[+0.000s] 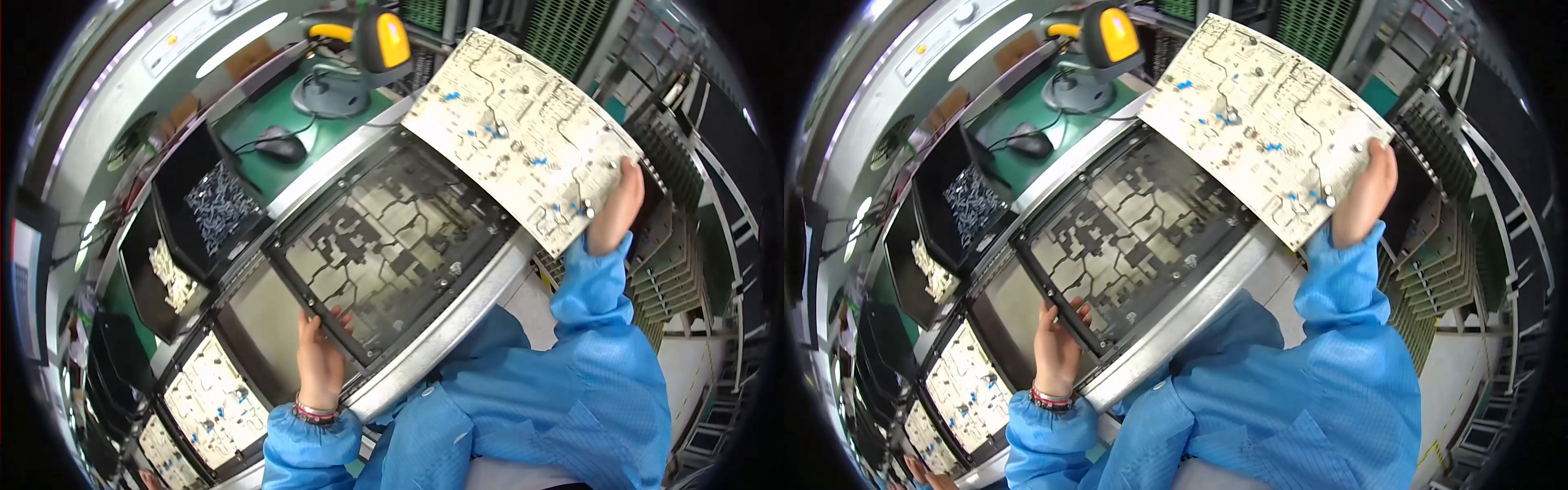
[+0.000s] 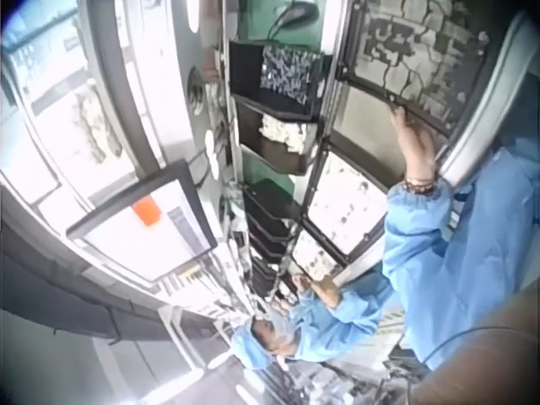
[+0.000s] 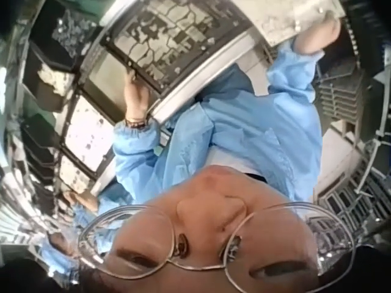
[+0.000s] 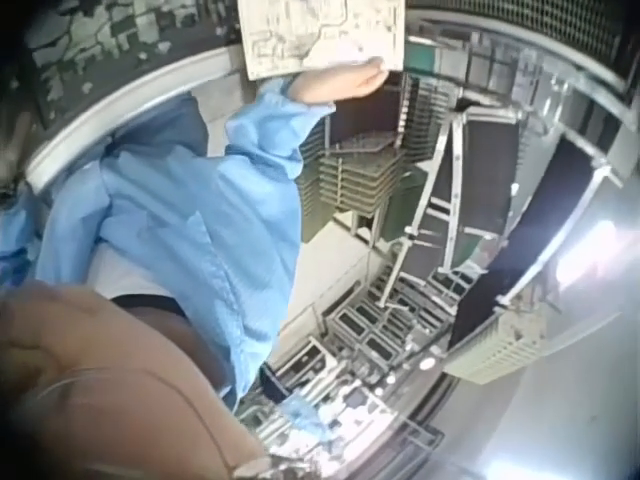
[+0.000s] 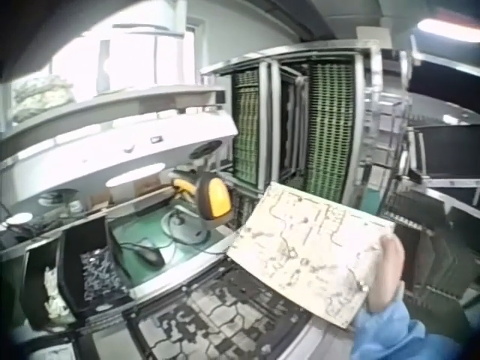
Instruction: The person assembles small electronic components from a component tray onto a circuit board within a mounting frame, scanning barcodes with a barcode scanner.
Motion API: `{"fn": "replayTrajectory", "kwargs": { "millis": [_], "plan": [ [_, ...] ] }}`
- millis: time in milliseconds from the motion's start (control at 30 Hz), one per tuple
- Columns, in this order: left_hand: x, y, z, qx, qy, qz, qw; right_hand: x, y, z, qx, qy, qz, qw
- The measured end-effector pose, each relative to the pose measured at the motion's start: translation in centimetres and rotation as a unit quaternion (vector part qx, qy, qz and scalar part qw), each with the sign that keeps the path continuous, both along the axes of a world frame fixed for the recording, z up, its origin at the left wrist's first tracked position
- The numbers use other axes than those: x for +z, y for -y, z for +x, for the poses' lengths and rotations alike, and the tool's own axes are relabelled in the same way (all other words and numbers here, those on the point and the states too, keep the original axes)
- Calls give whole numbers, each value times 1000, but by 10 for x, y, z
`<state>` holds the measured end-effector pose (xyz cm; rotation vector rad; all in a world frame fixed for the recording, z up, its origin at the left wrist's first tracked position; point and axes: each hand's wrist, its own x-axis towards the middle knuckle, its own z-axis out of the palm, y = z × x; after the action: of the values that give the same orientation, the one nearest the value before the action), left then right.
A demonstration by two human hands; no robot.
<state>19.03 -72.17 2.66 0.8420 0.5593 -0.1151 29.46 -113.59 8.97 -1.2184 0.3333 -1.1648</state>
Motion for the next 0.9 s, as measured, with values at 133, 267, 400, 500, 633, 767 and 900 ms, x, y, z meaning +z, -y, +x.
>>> {"fn": "replayTrajectory", "kwargs": {
  "millis": [133, 267, 400, 500, 633, 767, 900],
  "plan": [
    [1, 3, 2, 9, 13, 8, 1000, -24, -6, 70, 183, 5, 146, 972],
    [-2, 6, -2, 26, -4, 11, 1000, -25, -27, 118, 162, -17, 185, 969],
    [-2, 9, -3, 31, -8, 19, 999, -26, -30, 152, 171, -6, 219, 961],
    [-1, 12, -3, 41, -13, 23, 999, -28, -28, 165, 172, -4, 232, 957],
    [-1, 14, -3, 47, -11, 29, 998, -37, -21, 176, 188, -4, 230, 955],
    [-1, 16, -3, 67, -11, 32, 997, -35, -32, 168, 204, -23, 258, 944],
    [-11, 15, 0, 66, 21, 34, 997, -47, -2, 120, 248, -120, 171, 946]
  ]
}}
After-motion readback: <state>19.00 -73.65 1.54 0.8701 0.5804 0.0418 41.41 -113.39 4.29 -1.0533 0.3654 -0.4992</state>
